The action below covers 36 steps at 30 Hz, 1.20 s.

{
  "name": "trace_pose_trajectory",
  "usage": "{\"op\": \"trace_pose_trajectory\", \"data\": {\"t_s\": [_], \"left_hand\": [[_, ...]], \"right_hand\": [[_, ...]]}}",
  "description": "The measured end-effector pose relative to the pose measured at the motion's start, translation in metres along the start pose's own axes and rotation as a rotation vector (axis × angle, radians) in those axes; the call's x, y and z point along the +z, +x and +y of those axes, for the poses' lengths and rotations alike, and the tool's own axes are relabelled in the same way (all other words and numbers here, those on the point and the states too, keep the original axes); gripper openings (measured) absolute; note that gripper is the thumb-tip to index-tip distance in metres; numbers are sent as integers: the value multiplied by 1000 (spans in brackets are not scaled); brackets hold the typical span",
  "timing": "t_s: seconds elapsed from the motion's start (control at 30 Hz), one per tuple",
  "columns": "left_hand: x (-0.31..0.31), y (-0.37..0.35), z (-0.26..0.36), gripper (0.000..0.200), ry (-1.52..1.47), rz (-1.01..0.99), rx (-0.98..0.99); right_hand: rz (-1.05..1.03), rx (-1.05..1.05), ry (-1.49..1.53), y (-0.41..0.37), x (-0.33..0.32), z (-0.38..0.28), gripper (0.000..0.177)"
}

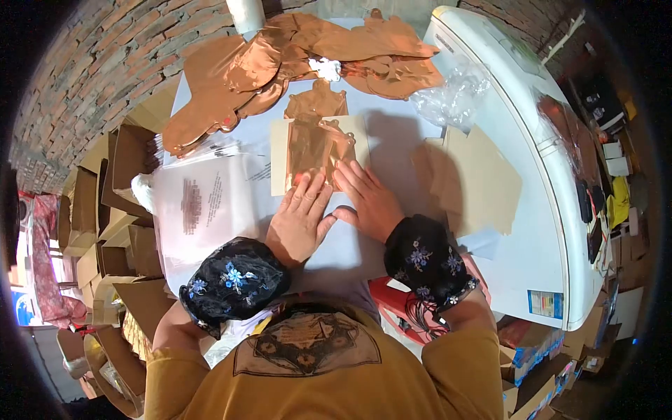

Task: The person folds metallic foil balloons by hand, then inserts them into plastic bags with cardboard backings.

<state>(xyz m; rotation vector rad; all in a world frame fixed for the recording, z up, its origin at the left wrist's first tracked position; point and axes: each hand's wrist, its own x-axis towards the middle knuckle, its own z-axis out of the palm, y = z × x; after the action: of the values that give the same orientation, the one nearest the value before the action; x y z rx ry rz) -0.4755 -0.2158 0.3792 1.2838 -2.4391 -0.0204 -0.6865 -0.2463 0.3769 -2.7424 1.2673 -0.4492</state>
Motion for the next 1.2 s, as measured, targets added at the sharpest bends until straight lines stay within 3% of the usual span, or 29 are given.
{"op": "trace_pose_trajectory", "data": {"t_s": [0.3, 0.6, 0.7, 0.8, 1.0, 1.1, 1.2], "left_hand": [[26, 17, -18, 58, 56, 97, -87], [30, 16, -18, 61, 56, 91, -119], [28, 16, -18, 61, 61, 79, -100], [28, 16, -18, 61, 77, 73, -100], [31, 17, -20, 62, 94, 75, -85], [33, 16, -20, 62, 102, 77, -84], [35, 15, -20, 62, 116, 74, -91]], "right_hand": [[-37, 26, 79, 3, -7, -4, 71], [-13, 5, -50, -1, -9, -5, 63], [27, 71, -37, -18, -7, 3, 57], [238, 171, 66, -26, -6, 18, 50], [381, 748, 430, 34, -3, 32, 36], [372, 811, 456, 43, 17, 60, 37], [188, 741, 643, 42, 24, 91, 35]]}}
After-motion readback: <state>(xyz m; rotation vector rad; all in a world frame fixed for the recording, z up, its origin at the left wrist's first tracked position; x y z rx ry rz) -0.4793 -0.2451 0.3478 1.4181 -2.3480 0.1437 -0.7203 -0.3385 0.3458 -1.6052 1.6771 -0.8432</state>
